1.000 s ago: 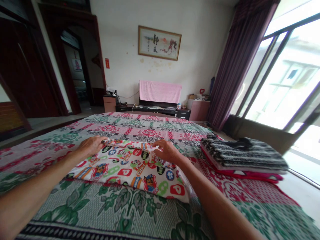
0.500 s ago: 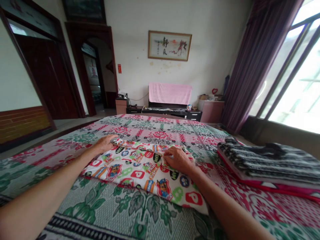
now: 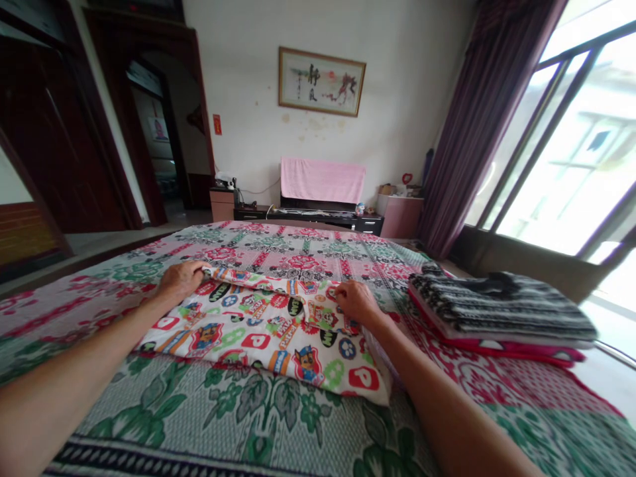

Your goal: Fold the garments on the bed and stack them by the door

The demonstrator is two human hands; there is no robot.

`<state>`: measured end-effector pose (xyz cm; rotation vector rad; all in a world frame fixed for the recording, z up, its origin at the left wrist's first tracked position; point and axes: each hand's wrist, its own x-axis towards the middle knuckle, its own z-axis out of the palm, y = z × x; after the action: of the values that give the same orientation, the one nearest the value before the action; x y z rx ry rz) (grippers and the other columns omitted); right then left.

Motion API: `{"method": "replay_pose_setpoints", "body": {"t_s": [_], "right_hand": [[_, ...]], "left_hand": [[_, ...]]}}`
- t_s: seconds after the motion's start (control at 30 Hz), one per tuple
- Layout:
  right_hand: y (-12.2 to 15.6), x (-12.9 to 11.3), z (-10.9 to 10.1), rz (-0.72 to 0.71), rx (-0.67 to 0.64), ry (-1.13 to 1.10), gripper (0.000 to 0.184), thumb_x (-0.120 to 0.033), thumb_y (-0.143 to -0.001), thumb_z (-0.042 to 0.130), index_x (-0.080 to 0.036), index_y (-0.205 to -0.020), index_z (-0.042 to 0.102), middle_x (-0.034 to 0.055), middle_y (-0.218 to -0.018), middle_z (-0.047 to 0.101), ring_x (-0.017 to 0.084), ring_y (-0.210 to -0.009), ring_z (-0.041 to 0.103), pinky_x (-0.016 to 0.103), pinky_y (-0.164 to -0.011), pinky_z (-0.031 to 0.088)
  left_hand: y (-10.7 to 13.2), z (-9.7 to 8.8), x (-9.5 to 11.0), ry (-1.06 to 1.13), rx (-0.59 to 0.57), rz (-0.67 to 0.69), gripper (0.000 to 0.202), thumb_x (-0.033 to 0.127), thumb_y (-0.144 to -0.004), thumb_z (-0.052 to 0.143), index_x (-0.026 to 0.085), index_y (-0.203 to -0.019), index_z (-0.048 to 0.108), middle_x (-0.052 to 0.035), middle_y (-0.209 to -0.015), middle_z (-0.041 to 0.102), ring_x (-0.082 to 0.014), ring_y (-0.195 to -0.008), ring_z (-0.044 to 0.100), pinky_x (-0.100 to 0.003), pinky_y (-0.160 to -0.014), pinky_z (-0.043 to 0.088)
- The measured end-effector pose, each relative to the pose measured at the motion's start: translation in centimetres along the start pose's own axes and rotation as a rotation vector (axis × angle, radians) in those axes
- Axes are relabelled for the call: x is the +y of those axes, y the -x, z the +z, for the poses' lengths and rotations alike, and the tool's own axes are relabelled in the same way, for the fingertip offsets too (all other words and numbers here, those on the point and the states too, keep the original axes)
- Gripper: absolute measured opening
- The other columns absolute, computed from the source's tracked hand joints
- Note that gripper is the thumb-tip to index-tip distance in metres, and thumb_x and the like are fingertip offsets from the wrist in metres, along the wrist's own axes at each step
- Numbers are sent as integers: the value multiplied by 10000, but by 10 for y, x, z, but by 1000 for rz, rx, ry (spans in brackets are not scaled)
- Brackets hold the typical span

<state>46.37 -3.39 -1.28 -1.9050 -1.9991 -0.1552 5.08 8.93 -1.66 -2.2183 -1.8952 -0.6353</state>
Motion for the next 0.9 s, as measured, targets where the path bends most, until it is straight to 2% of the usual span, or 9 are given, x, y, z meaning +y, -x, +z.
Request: {"method": "replay_pose_setpoints", "body": {"t_s": [0.1, 0.23, 0.33, 0.43, 0.5, 0.6, 0.73, 0.83, 0.9], "right_hand": [[-1, 4, -5, 17, -54, -5, 283, -168, -732, 518, -220, -837, 776, 42, -877, 743, 184, -803, 659, 239, -745, 451], [-3, 14, -13, 122, -115, -45, 262, -170, -708, 528, -207, -775, 779, 22, -721, 729, 171, -702, 655, 223, -662, 445], [-3, 26, -17, 246, -51, -105, 256, -176, -711, 533, -199, -793, 774, 8, -696, 720, 161, -682, 649, 210, -624, 440], [-1, 36, -18, 354, 19, -172, 277, -180, -703, 550, -176, -878, 765, 15, -695, 717, 162, -689, 648, 207, -597, 436], [0, 39, -18, 389, 13, -197, 291, -192, -702, 558, -155, -909, 759, 27, -670, 709, 163, -664, 642, 209, -573, 426], [-1, 35, -17, 380, 12, -157, 260, -227, -721, 557, -154, -861, 764, 38, -674, 710, 164, -654, 637, 209, -555, 409], [-2, 25, -13, 336, 29, -88, 234, -315, -732, 579, -185, -798, 762, 29, -678, 711, 166, -682, 641, 201, -564, 407], [-4, 21, -8, 310, 45, -68, 267, -334, -730, 594, -199, -889, 759, 38, -763, 731, 180, -726, 654, 214, -606, 431], [-5, 22, -5, 296, 46, -57, 299, -310, -734, 594, -195, -965, 746, 48, -819, 738, 187, -754, 659, 226, -646, 447]], "left_hand": [[4, -4, 1, -12, 18, -37, 413, 280, -863, 352, 286, -1120, 675, -40, -1041, 718, -211, -927, 649, -284, -782, 463], [2, -3, 0, -43, -108, -6, 395, 259, -839, 383, 266, -1060, 710, -61, -995, 730, -232, -899, 655, -302, -761, 468], [-2, -7, 2, -24, -137, -58, 406, 225, -807, 424, 244, -1111, 693, -54, -1049, 725, -225, -921, 655, -288, -778, 471], [-5, -17, 8, 37, -63, -79, 448, 215, -819, 412, 206, -1205, 639, -43, -1137, 699, -206, -970, 640, -273, -817, 465], [-6, -23, 13, 59, -36, -29, 429, 244, -845, 393, 197, -1185, 650, -32, -1161, 689, -194, -972, 633, -261, -832, 457], [-6, -23, 20, 36, -98, 93, 384, 290, -853, 408, 210, -1099, 693, -16, -1136, 698, -176, -971, 623, -237, -857, 438], [-6, -7, 18, -4, -210, 253, 347, 358, -840, 456, 225, -1030, 714, -20, -1099, 703, -186, -999, 605, -238, -872, 424], [-5, 5, 12, -10, -228, 356, 330, 378, -831, 481, 233, -1004, 721, -28, -1106, 688, -183, -1002, 597, -233, -880, 420], [-4, 6, 10, 17, -206, 373, 311, 368, -819, 504, 228, -985, 726, -34, -1085, 688, -170, -976, 602, -221, -863, 427]]}}
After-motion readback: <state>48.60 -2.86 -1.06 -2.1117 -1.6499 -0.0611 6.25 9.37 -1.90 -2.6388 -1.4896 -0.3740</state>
